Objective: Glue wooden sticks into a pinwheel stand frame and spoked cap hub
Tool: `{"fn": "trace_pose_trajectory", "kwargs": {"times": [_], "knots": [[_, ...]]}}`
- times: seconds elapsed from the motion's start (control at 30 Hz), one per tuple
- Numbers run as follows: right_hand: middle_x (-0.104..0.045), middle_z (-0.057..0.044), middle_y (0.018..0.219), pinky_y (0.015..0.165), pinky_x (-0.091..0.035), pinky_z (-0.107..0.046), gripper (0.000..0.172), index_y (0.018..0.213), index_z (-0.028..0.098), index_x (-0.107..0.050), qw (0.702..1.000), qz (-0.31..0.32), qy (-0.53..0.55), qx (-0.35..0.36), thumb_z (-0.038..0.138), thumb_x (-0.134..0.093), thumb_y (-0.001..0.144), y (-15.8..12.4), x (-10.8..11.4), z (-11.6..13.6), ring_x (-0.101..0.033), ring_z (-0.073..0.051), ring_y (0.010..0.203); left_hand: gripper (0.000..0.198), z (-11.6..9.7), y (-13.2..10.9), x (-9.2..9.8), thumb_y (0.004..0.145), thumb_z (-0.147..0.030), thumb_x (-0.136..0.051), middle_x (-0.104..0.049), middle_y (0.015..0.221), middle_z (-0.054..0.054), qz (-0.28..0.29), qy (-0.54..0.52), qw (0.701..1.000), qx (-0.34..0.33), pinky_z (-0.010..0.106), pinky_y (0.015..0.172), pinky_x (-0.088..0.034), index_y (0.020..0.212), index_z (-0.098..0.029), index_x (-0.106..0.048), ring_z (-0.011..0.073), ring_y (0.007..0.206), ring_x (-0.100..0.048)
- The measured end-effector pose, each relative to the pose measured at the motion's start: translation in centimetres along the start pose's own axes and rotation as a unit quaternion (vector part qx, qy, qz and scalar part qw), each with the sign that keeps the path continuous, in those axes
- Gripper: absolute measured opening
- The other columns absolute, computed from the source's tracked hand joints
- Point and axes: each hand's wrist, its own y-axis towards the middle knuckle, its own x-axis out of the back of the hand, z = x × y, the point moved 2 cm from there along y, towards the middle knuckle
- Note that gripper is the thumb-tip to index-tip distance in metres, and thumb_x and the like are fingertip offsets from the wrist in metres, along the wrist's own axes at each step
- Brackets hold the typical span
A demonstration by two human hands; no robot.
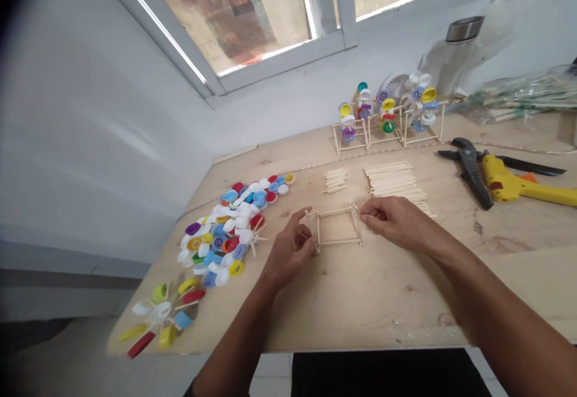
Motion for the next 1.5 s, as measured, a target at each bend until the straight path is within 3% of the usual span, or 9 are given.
{"fn": "trace_pose_trajectory", "kwargs": {"times": [1.5], "knots": [[-0.057, 0.001, 0.065, 0.054, -0.034, -0.025, 0.024, 0.08, 0.019, -0.063, 1.0, -0.001, 0.0, 0.012, 0.039, -0.049, 0.079, 0.23, 0.0, -0.65, -0.05, -0.013, 0.059, 0.051, -0.17, -0.02, 0.17, 0.074, -0.013, -0.049, -0.052, 0.067, -0.006, -0.003, -0.033, 0.999, 0.006, 0.018, 0.051, -0.041, 0.124, -0.022, -0.042, 0.0086, 0.051, -0.056]]}}
